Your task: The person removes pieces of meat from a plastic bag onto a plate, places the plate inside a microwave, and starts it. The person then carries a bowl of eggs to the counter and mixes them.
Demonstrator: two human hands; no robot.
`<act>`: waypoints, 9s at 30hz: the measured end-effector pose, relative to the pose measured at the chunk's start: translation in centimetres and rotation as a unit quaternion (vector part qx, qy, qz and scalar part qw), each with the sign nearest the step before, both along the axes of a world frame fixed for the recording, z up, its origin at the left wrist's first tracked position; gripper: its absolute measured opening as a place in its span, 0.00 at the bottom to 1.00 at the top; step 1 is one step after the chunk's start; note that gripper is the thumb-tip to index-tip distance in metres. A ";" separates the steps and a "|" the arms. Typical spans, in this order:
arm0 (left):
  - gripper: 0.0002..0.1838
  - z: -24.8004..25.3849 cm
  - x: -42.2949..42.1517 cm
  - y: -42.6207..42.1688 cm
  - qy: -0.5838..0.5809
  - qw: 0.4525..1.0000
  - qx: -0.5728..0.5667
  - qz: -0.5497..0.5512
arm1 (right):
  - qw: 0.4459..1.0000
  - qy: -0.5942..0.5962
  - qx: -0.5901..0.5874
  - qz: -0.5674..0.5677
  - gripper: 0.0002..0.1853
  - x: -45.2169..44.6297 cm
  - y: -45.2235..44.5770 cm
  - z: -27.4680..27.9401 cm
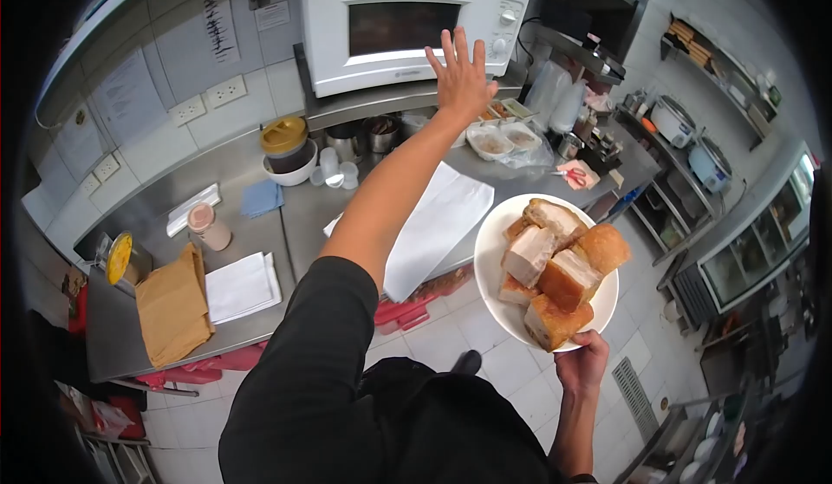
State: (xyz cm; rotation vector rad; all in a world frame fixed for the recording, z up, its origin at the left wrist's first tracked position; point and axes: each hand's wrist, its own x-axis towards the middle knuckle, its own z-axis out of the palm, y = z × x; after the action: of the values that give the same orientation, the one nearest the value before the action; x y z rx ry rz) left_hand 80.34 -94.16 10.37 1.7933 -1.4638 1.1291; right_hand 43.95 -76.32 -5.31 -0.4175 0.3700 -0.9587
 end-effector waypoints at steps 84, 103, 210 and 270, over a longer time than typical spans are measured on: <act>0.35 16.0 -8.7 28.1 -0.021 0.997 0.067 -0.033 | 0.920 -0.159 -0.130 0.334 0.29 26.0 -19.9 16.6; 0.38 16.2 -6.6 31.1 -0.003 0.997 0.056 -0.057 | 0.919 -0.139 -0.104 0.354 0.30 34.9 -22.1 19.3; 0.39 9.8 2.6 -8.0 -0.214 0.962 -0.043 0.165 | 0.885 0.131 -0.445 0.038 0.12 28.5 -35.2 9.4; 0.30 18.8 9.2 1.9 0.029 0.964 0.163 0.207 | 0.974 0.133 -0.179 -0.045 0.21 38.2 -32.7 14.0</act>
State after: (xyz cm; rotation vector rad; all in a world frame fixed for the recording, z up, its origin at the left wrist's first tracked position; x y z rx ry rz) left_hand 89.52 -92.23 29.20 2.4265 -1.3334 1.0588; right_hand 82.14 -109.01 8.64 -0.8698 0.4628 -1.0644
